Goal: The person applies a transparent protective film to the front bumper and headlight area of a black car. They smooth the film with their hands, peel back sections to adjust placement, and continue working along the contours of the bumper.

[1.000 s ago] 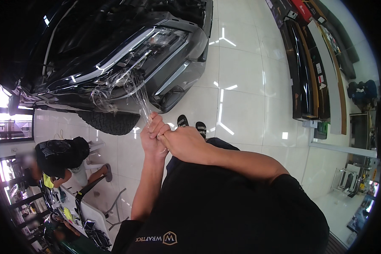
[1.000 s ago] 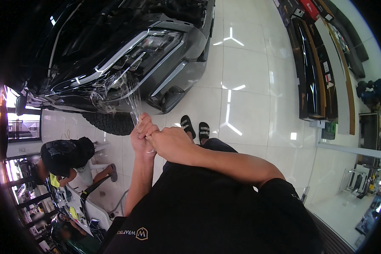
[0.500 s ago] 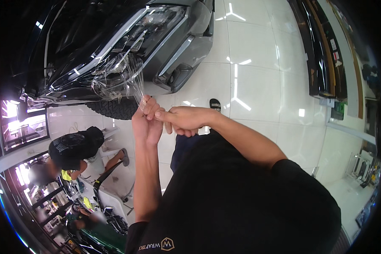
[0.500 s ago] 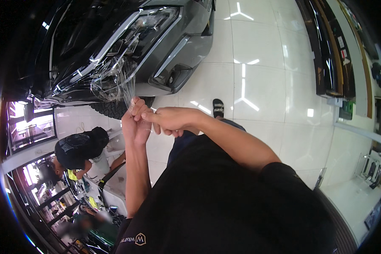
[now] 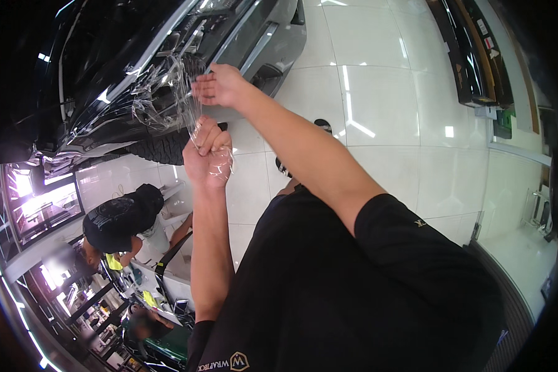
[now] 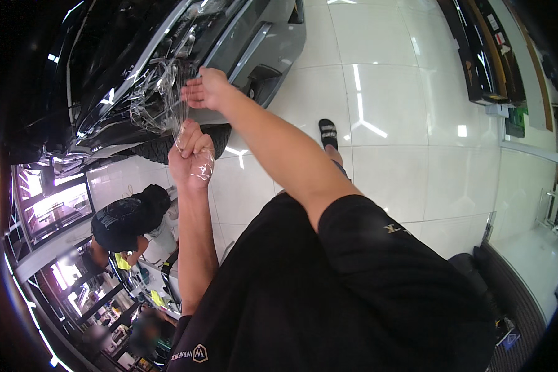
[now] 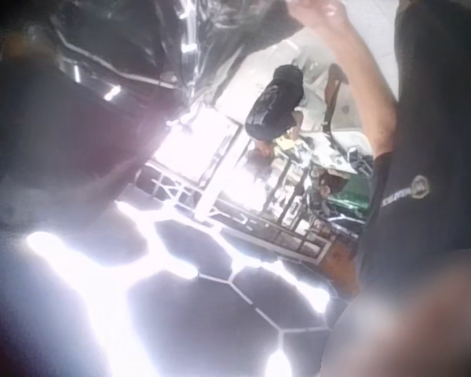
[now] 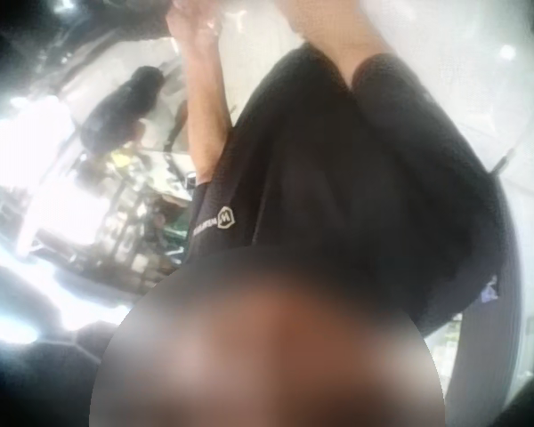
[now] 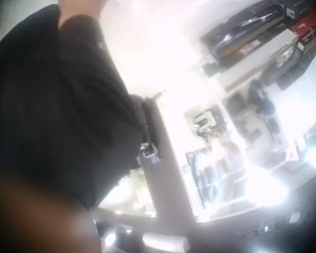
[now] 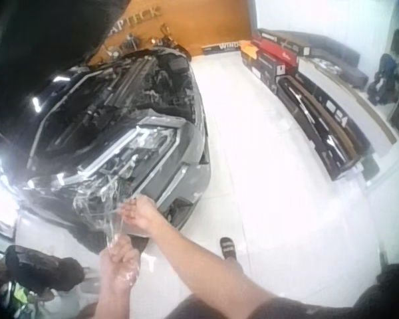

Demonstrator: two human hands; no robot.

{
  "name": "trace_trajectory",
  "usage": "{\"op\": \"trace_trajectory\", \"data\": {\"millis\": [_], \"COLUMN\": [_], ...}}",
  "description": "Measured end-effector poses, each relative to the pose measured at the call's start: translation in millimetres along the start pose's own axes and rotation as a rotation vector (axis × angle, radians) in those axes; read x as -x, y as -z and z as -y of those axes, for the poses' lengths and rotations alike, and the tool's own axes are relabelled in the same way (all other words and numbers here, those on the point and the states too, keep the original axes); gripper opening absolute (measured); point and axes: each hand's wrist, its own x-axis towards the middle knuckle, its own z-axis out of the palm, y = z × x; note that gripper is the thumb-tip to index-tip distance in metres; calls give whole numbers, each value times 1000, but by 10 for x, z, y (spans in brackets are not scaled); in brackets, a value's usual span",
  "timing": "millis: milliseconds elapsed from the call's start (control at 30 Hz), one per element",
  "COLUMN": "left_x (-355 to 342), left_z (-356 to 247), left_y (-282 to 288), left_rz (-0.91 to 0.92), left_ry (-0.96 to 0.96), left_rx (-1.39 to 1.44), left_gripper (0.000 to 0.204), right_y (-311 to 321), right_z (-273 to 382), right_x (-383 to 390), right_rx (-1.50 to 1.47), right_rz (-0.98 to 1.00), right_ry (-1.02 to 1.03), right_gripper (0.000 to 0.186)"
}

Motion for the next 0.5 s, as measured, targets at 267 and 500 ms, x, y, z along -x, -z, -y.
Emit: {"op": "trace_trajectory", "data": {"millis": [267,500], "left_x": [33,121], "left_z": [-36,-117], "left_y": [76,87], "left_rz": [-23,-2], "left_ry": [22,66], "left_rx": [-55,-29], "left_gripper": [14,16], "right_y": [-105,-179], "right_z": [-265,-403], "right_x": [-197,-86], "right_rx": [-287,-384], "right_rz": [139,131], "right_ry": [148,198], "right_gripper": [49,47]}}
